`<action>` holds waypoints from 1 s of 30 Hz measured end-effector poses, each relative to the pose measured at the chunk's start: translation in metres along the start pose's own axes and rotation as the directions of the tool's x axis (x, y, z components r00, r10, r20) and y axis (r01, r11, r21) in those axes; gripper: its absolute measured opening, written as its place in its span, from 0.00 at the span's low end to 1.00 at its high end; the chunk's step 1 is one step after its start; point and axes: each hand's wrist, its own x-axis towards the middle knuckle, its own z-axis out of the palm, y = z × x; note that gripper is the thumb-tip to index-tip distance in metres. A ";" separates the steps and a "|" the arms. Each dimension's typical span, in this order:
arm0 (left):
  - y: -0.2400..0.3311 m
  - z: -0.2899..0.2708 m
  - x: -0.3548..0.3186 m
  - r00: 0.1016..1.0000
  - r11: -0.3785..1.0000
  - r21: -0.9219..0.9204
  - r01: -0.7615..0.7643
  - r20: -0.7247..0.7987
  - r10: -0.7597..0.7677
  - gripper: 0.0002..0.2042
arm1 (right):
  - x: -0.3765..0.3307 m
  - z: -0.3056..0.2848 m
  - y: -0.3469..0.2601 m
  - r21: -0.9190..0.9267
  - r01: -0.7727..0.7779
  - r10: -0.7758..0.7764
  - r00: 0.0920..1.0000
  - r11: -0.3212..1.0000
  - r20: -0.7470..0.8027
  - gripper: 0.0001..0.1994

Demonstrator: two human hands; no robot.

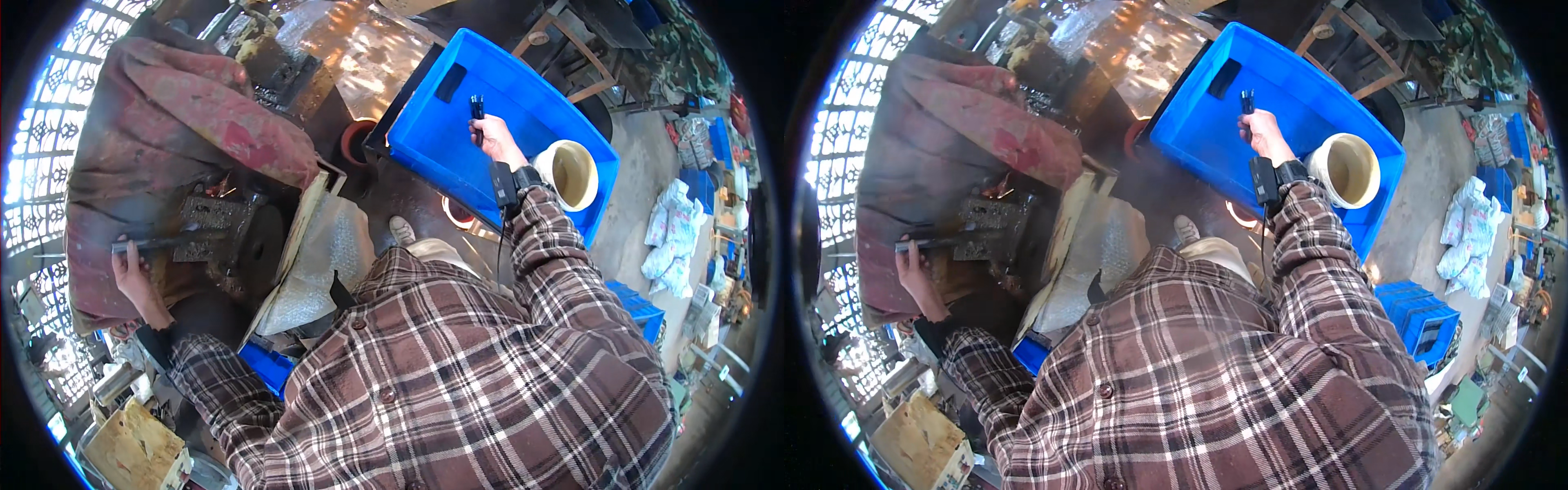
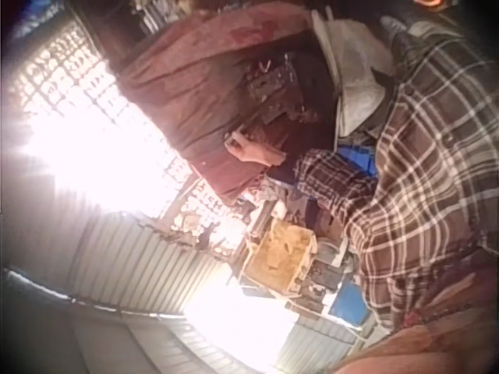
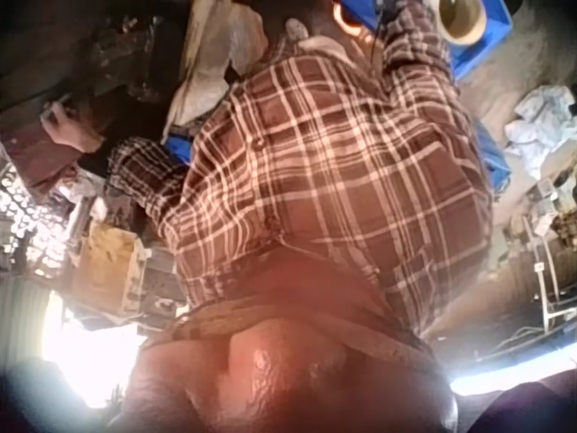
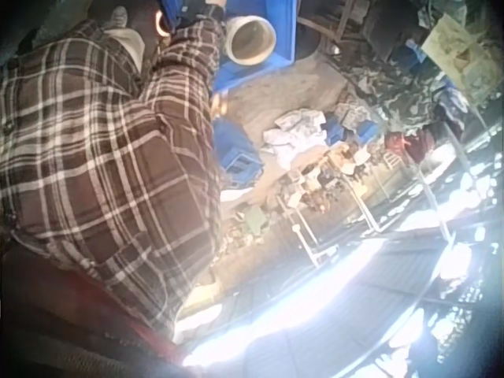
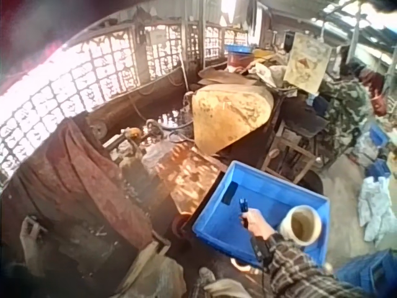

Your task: The person picks up metal pieces from a blue bin, holds them against a rotating grinding wheel, and dips them into a container of liquid. They repeat this process, occasionally turning the pieces over and inspecting them before placing them into a separate blue bin.

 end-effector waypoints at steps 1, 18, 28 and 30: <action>0.001 -0.001 -0.001 1.000 1.000 -0.010 0.024 -0.020 -0.024 0.15 | -0.009 -0.005 -0.007 -0.182 0.040 -0.034 0.999 0.982 0.040 0.03; -0.011 -0.026 0.008 0.998 0.999 -0.029 -0.027 -0.065 0.025 0.15 | -0.082 -0.188 -0.047 -0.965 -0.221 0.015 0.974 -0.143 -0.225 0.09; -0.045 -0.020 -0.102 0.979 0.993 0.120 0.011 -0.201 0.014 0.13 | -0.154 -0.171 -0.109 -0.522 0.185 -0.187 0.981 0.832 0.051 0.11; -0.055 -0.004 -0.133 0.976 0.976 0.179 0.120 -0.200 -0.083 0.13 | -0.142 -0.136 -0.107 -0.403 0.308 -0.292 0.951 0.862 0.101 0.10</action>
